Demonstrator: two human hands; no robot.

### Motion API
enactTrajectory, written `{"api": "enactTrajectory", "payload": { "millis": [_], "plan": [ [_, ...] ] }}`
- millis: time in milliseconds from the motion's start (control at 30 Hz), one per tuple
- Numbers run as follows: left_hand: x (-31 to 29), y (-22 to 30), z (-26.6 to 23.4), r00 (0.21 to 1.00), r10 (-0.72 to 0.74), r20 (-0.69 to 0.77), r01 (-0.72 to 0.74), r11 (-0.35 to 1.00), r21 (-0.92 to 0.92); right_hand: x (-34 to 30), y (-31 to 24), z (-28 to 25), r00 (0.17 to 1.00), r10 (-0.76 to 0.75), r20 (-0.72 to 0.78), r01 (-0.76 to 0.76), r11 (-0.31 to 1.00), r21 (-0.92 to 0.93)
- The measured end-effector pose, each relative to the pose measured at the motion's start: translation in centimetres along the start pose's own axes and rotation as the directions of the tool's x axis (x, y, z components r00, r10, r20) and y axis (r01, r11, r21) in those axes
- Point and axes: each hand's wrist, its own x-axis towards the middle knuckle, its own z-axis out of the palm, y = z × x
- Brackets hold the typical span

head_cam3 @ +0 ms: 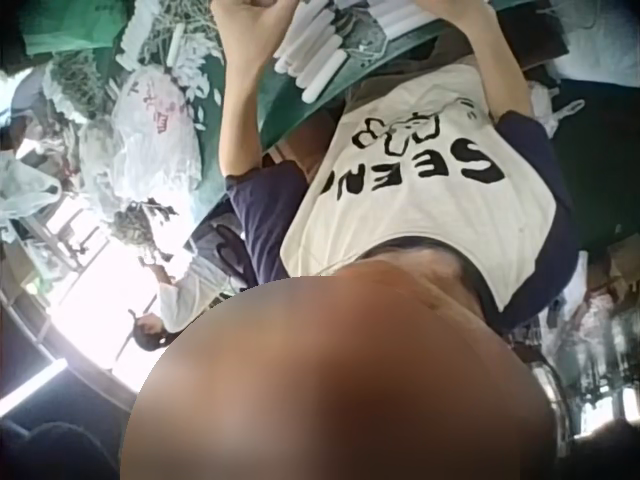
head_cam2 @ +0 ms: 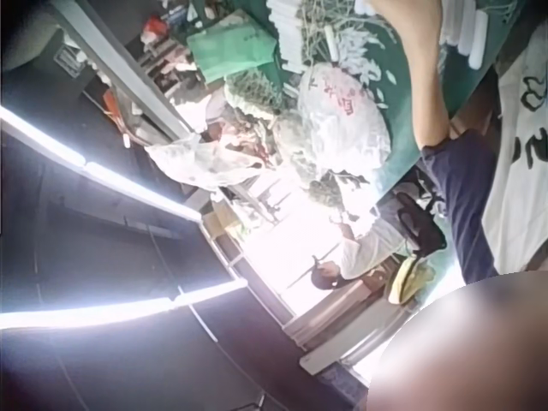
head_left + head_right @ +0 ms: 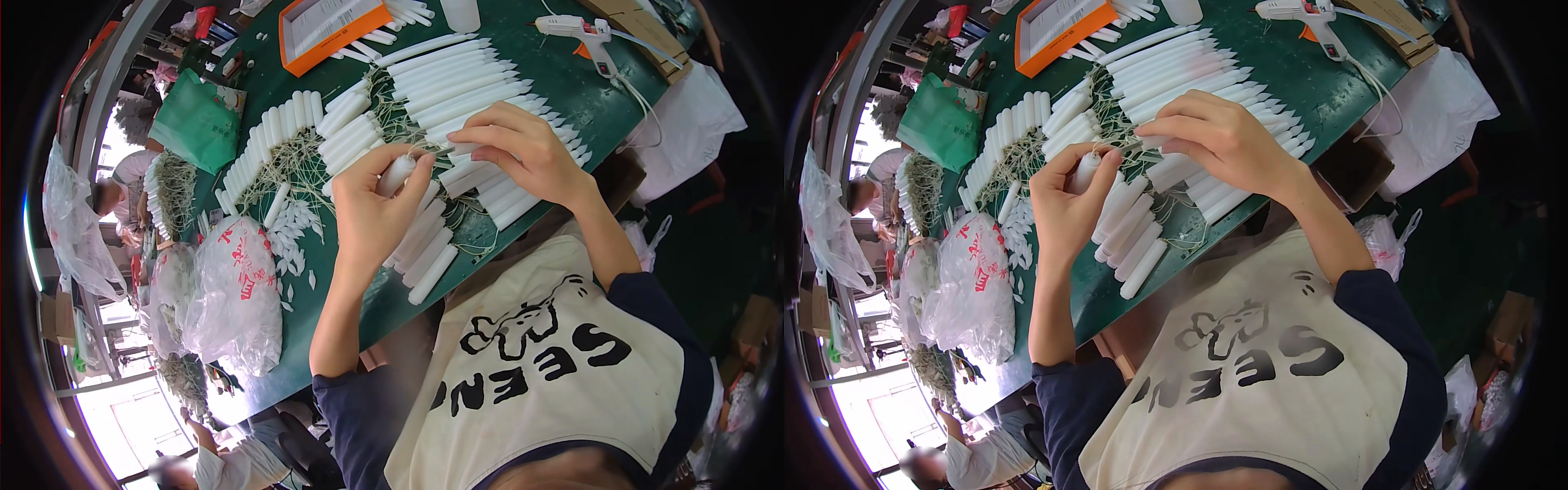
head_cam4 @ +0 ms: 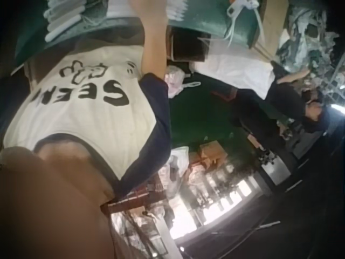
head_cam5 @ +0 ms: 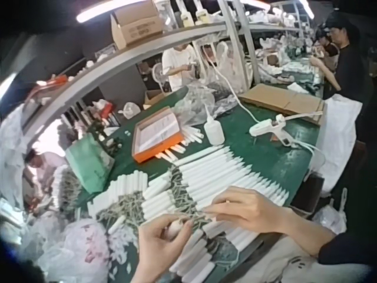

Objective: The person is assembling artificial plants by attaching green plastic foliage to white tubes using a hot glue gun.

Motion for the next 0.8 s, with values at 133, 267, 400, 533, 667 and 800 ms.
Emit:
{"api": "enactTrajectory", "payload": {
  "millis": [133,267,400,533,667,800],
  "plan": [
    [0.0,0.2,0.0,1.000,-0.022,-0.011,0.022,1.000,0.004,0.0,0.1,0.0,1.000,-0.022,-0.010,0.023,1.000,0.013],
    [0.1,0.4,0.2,0.998,-0.065,-0.003,0.065,0.998,0.002,0.0,-0.1,-0.1,0.999,-0.027,-0.031,0.027,1.000,0.006],
    [0.1,0.1,0.2,0.993,-0.056,0.100,0.049,0.997,0.065,0.2,-0.6,0.4,0.999,-0.047,-0.004,0.047,0.999,0.014],
    [0.1,0.4,0.0,0.983,-0.115,0.144,0.118,0.993,-0.007,0.1,-0.7,0.6,1.000,0.007,-0.005,-0.006,0.994,0.109],
    [0.3,-0.1,-1.8,0.947,0.082,0.312,-0.103,0.993,0.050,-0.2,-0.6,0.3,0.998,0.050,0.040,-0.055,0.990,0.126],
    [0.6,0.4,-2.7,0.902,-0.020,0.430,-0.086,0.970,0.226,-0.3,-1.2,0.0,0.990,0.082,0.119,-0.107,0.969,0.223]
  ]
}}
